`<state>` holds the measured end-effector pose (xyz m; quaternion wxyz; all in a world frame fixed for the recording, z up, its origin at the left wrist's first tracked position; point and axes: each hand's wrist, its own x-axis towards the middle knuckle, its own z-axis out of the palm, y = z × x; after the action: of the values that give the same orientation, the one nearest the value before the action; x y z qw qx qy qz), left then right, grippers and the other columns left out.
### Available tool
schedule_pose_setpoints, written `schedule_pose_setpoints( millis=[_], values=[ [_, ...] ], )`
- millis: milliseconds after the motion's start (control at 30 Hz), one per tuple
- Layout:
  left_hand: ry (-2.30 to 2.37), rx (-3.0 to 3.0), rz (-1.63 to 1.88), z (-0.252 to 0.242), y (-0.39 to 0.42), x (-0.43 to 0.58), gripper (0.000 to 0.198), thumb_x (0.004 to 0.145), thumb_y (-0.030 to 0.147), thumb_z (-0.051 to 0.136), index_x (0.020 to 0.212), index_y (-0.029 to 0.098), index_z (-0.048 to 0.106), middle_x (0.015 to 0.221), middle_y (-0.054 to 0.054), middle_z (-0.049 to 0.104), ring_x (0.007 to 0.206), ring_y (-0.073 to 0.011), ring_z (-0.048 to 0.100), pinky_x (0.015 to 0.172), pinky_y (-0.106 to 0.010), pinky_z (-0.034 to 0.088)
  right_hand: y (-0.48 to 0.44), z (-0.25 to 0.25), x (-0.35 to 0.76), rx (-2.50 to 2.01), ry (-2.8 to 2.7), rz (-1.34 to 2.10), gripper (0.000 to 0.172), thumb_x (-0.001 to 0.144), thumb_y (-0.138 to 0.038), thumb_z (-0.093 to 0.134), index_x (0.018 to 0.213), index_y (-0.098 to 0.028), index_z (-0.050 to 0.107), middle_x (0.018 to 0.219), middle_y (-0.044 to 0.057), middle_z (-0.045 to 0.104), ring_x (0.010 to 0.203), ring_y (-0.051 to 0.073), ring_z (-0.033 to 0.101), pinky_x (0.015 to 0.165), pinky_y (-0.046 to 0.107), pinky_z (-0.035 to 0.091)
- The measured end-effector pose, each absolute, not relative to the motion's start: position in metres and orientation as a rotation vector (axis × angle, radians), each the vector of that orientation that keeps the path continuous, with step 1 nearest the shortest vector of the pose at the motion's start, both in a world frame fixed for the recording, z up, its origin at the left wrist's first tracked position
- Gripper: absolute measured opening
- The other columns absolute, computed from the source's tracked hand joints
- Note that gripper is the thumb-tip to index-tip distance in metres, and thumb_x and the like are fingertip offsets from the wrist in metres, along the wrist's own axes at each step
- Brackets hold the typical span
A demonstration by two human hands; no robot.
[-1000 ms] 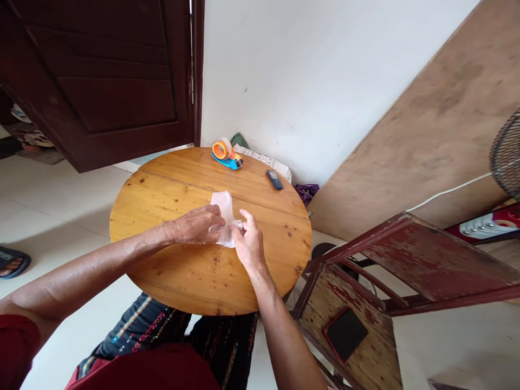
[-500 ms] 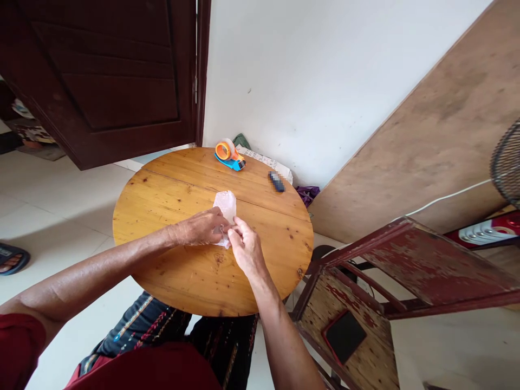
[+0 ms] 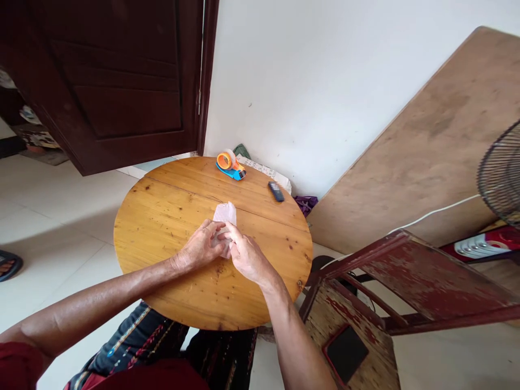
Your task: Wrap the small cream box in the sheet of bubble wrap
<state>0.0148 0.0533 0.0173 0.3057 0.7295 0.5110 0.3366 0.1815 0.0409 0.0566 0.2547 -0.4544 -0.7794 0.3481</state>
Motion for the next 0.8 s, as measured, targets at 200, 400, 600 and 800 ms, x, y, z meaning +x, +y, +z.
schedule_pose_setpoints(
  millis=[200, 400, 600, 800],
  values=[
    [1.430, 2.162, 0.841, 0.018, 0.052, 0.016, 0.056, 0.076, 0.021, 0.062, 0.131, 0.012, 0.055, 0.119, -0.014, 0.063, 0.109, -0.0287, 0.055, 0.101, -0.045, 0.046, 0.051, 0.050, 0.190, -1.410, -1.641, 0.865, 0.036, 0.083, -0.031, 0.054, 0.115, -0.016, 0.060, 0.089, 0.005, 0.074, 0.055, 0.012, 0.058, 0.060, 0.029, 0.049],
    [1.422, 2.243, 0.755, 0.022, 0.054, 0.012, 0.053, 0.077, 0.024, 0.059, 0.128, 0.012, 0.057, 0.116, -0.013, 0.067, 0.105, -0.0300, 0.055, 0.097, -0.045, 0.046, 0.052, 0.032, 0.194, -1.408, -1.675, 0.680, 0.035, 0.083, -0.032, 0.057, 0.114, -0.018, 0.062, 0.095, 0.007, 0.076, 0.077, 0.018, 0.066, 0.072, 0.032, 0.053],
    [1.355, 2.226, 0.794, 0.017, 0.053, 0.013, 0.062, 0.077, 0.025, 0.056, 0.136, 0.008, 0.049, 0.117, -0.015, 0.065, 0.106, -0.0307, 0.054, 0.099, -0.046, 0.045, 0.060, 0.026, 0.186, -1.290, -1.825, 0.702, 0.040, 0.091, -0.026, 0.046, 0.130, -0.022, 0.057, 0.108, 0.007, 0.076, 0.099, 0.020, 0.070, 0.094, 0.039, 0.051],
    [1.347, 2.198, 0.954, 0.012, 0.050, 0.013, 0.067, 0.074, 0.024, 0.057, 0.139, 0.011, 0.045, 0.128, -0.015, 0.057, 0.111, -0.0299, 0.051, 0.102, -0.046, 0.043, 0.067, 0.018, 0.186, -1.204, -1.818, 0.795, 0.039, 0.092, -0.025, 0.048, 0.130, -0.023, 0.056, 0.109, 0.006, 0.075, 0.100, 0.018, 0.071, 0.094, 0.036, 0.054]
  ],
)
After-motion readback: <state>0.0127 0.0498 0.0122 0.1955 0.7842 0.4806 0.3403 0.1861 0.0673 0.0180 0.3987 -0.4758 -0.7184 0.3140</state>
